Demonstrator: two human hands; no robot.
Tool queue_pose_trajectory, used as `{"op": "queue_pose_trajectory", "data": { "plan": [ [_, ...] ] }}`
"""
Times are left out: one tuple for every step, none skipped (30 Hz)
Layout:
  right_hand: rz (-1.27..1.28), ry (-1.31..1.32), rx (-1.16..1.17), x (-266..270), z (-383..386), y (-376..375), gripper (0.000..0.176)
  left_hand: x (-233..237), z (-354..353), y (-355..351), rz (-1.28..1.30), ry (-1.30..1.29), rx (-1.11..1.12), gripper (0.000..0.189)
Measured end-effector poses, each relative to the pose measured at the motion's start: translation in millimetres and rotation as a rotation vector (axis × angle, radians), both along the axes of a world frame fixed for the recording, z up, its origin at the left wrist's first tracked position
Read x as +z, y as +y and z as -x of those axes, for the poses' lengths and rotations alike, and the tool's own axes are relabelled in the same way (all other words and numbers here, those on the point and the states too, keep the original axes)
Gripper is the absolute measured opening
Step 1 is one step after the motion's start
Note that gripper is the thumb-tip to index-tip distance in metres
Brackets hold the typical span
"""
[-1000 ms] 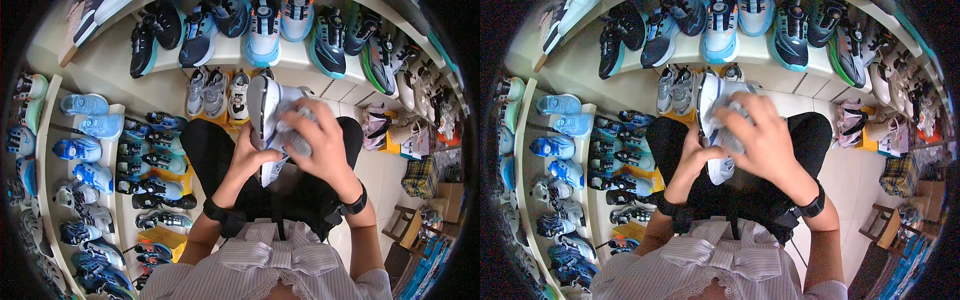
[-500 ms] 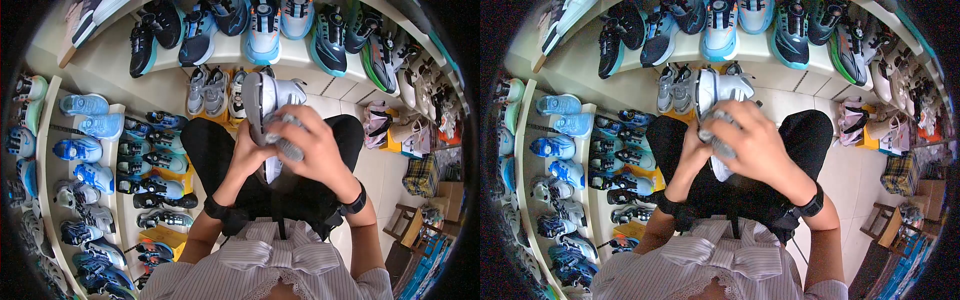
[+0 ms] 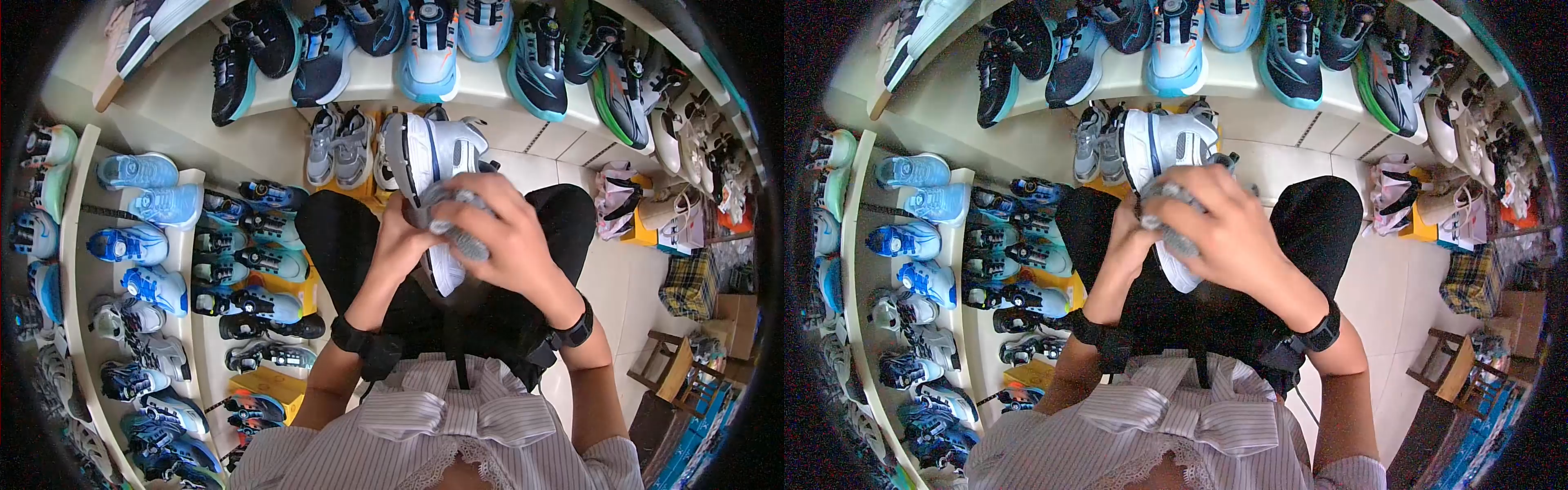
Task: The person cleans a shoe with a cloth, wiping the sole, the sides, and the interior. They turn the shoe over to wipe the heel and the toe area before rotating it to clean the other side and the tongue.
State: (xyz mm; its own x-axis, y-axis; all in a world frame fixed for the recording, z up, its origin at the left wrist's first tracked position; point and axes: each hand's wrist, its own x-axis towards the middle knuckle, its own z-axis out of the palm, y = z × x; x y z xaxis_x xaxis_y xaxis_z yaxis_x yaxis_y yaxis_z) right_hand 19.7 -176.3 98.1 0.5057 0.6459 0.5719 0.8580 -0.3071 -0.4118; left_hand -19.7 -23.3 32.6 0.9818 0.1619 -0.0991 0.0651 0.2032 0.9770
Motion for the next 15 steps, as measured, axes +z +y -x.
{"op": "queue_pose_trajectory", "data": {
  "plan": [
    [-0.038, 0.004, -0.079, -2, -2, -3, 0.036, 0, 0, 1, -0.001, 0.002, 0.000, 0.059],
    [-0.074, 0.008, -0.159, -3, -4, -5, 0.037, 0, -1, 2, 0.012, 0.019, -0.014, 0.057],
    [-0.149, 0.061, -0.184, -7, -5, -6, 0.040, 1, -1, 2, 0.027, 0.037, -0.028, 0.055],
    [-0.148, 0.063, -0.183, -8, -4, -6, 0.040, 3, -1, 1, 0.028, 0.039, -0.028, 0.055],
    [-0.119, 0.005, -0.157, -9, -1, -5, 0.041, 6, -2, 0, 0.103, 0.071, -0.017, 0.055],
    [-0.089, -0.052, -0.131, -10, 2, -5, 0.042, 8, -2, -1, 0.177, 0.104, -0.007, 0.055],
    [-0.070, -0.059, -0.134, -12, 5, -4, 0.043, 8, -4, -2, 0.229, 0.099, 0.004, 0.056],
    [-0.069, -0.057, -0.137, -12, 6, -6, 0.043, 7, -4, -2, 0.231, 0.101, 0.002, 0.056],
    [-0.062, -0.038, -0.133, -12, 8, -7, 0.043, 8, -4, -2, 0.249, 0.104, 0.015, 0.056],
    [-0.057, -0.019, -0.126, -12, 9, -8, 0.044, 7, -4, -2, 0.267, 0.106, 0.031, 0.056],
    [-0.057, -0.018, -0.125, -14, 11, -9, 0.044, 4, -4, 0, 0.271, 0.103, 0.033, 0.055],
    [-0.025, -0.002, -0.103, -18, 13, -11, 0.043, 4, -4, 1, 0.271, 0.105, 0.036, 0.055],
    [0.007, 0.013, -0.080, -21, 13, -14, 0.043, 4, -4, 3, 0.290, 0.116, 0.031, 0.054],
    [0.007, 0.012, -0.079, -22, 12, -16, 0.043, 5, -5, 5, 0.308, 0.125, 0.025, 0.053],
    [0.001, 0.087, -0.105, -22, 10, -19, 0.043, 6, -5, 6, 0.274, 0.109, 0.025, 0.052]
  ]
}}
